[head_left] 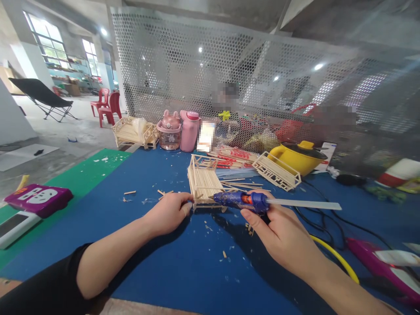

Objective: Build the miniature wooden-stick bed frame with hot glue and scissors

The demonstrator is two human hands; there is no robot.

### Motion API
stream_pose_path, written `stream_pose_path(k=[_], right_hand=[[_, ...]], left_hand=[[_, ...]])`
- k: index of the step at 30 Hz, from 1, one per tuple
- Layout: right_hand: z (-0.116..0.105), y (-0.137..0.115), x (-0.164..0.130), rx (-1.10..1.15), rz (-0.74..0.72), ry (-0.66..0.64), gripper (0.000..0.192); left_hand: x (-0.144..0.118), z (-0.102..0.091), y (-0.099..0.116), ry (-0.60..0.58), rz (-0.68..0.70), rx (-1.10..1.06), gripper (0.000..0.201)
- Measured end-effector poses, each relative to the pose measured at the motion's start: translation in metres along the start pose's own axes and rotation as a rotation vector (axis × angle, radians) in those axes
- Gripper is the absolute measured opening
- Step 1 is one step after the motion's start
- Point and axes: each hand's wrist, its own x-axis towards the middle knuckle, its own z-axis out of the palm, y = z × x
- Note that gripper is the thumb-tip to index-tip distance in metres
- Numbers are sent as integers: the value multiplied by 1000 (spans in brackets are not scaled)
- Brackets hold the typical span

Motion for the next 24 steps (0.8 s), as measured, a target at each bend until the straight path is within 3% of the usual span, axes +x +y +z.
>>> stream_pose_path(k=[13,17,20,24], right_hand=[[-2,-4,1,18,32,-52,33],[-10,7,-12,49,32,-23,27],[-24,29,-26,76,90,76,27],[-49,78,-26,45,381,267,41]], left_hand=[[-2,-1,1,6,-5,-13,27],[-2,-3,-2,53,-57,-43,31],[-1,-7,-2,170,-119,-131,30],[0,-14,5,551,-151,-493,36]])
